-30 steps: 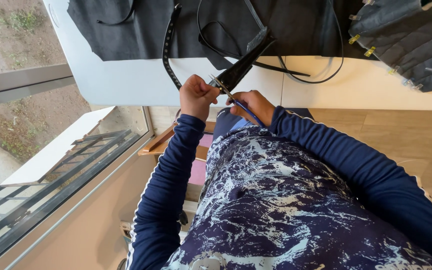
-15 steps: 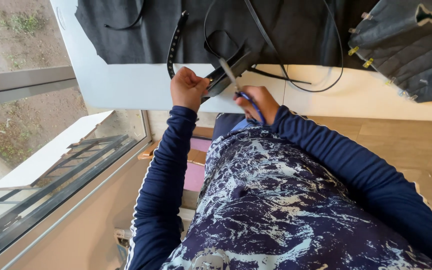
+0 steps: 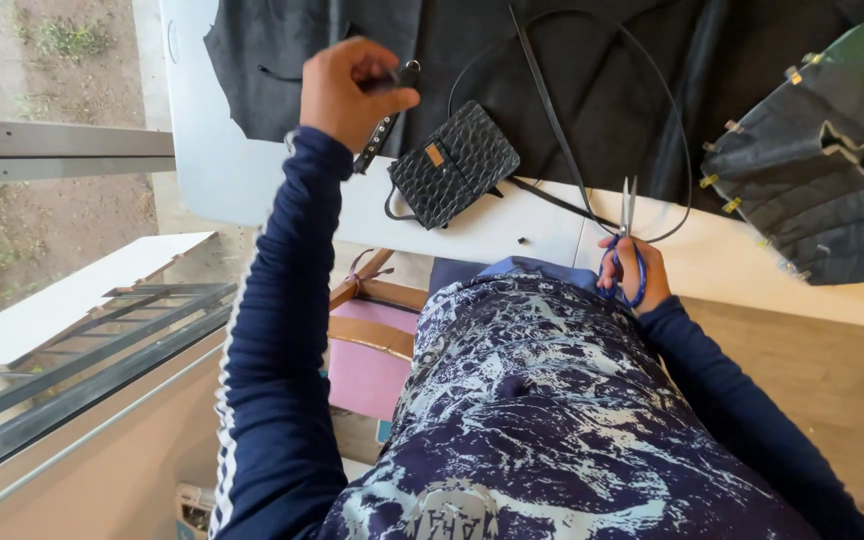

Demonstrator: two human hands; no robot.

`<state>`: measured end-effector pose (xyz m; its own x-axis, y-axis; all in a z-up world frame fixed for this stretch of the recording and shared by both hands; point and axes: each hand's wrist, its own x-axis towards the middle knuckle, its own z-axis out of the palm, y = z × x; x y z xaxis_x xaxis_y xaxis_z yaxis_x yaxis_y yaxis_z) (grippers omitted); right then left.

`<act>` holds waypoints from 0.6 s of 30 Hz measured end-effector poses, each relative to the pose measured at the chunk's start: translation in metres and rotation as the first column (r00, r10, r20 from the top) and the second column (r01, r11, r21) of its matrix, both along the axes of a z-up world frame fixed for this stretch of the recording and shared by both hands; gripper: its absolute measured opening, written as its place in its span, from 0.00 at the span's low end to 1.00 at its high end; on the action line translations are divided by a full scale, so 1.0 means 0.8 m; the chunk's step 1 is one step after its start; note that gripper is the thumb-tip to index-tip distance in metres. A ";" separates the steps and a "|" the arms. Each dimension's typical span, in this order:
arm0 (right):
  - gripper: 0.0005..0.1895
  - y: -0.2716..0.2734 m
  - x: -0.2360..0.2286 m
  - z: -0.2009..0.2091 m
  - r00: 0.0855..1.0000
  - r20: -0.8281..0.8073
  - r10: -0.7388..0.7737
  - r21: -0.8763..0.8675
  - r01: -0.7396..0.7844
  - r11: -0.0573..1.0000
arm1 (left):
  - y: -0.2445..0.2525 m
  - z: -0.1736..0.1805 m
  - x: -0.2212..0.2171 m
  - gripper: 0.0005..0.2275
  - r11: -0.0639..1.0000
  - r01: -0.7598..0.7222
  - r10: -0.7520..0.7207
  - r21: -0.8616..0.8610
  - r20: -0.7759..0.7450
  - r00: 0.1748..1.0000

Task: Assembling a small leather bag by attaching straps and trimming excess material with scissors

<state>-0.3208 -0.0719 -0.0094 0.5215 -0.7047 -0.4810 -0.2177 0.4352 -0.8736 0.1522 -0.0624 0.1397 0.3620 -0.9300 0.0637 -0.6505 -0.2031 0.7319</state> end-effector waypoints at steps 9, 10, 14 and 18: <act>0.33 0.007 0.004 0.020 0.994 -0.055 -0.099 -0.021 0.098 0.995 | -0.051 -0.081 0.148 0.13 0.986 0.022 0.033 -0.165 0.325 0.945; 0.33 0.009 0.001 0.020 0.993 -0.060 -0.099 -0.021 0.098 0.995 | -0.049 -0.087 0.148 0.13 0.986 0.021 0.033 -0.165 0.320 0.947; 0.30 0.015 -0.014 0.017 0.986 -0.102 -0.134 -0.025 0.132 0.991 | -0.044 -0.089 0.144 0.22 0.961 -0.254 0.211 0.106 0.305 0.928; 0.31 0.020 -0.023 0.026 0.973 -0.154 -0.171 -0.023 0.170 0.985 | -0.043 -0.113 0.149 0.34 0.926 -0.231 0.216 0.299 0.081 0.973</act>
